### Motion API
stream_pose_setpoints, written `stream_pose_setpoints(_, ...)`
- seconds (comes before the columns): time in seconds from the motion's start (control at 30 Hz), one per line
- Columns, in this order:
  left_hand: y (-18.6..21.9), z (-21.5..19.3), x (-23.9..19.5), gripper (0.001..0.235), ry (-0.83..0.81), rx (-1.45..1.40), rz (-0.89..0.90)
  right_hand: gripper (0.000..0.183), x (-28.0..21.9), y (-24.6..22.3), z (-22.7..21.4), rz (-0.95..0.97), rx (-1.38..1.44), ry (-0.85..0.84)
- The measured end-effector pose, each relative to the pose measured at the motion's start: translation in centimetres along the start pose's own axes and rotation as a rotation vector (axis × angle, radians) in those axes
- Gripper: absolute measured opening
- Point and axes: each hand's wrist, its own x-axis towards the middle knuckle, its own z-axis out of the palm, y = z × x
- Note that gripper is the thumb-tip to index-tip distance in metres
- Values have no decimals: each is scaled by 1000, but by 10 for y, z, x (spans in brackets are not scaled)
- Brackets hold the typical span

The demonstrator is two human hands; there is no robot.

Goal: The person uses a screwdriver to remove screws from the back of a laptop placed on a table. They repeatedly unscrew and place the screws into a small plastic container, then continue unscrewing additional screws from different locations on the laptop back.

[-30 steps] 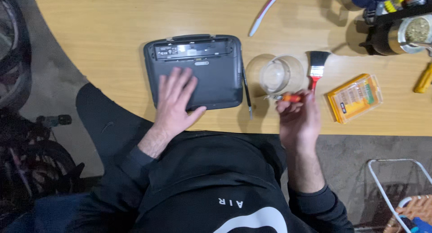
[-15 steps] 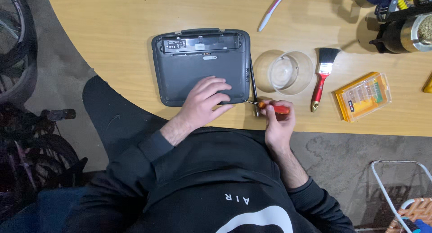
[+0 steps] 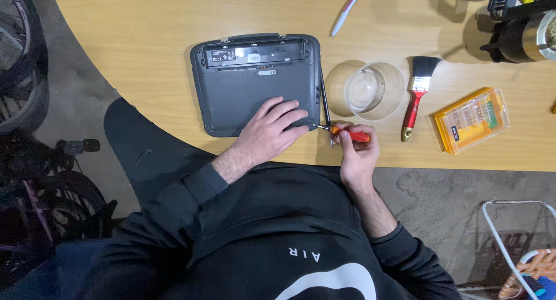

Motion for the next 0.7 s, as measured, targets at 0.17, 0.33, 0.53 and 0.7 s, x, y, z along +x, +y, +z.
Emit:
stream_pose_setpoints(0.17, 3, -2, 2, 16, -32, 67, 20, 18, -1, -3, 3, -11, -40, -8)
stream_pose_setpoints(0.33, 7, 2, 2, 19, -50, 132, 46, 19, -3, -16, 9, -39, -119, -21)
stream_pose_setpoints(0.53, 9, 6, 0, 19, -58, 185, 60, 20, -7, -39, 19, -182, -303, -57)
stream_pose_setpoints(0.7, 8, 1, 0, 16, -14, 139, 64, 20, -9, -44, 25, -291, -405, -123)
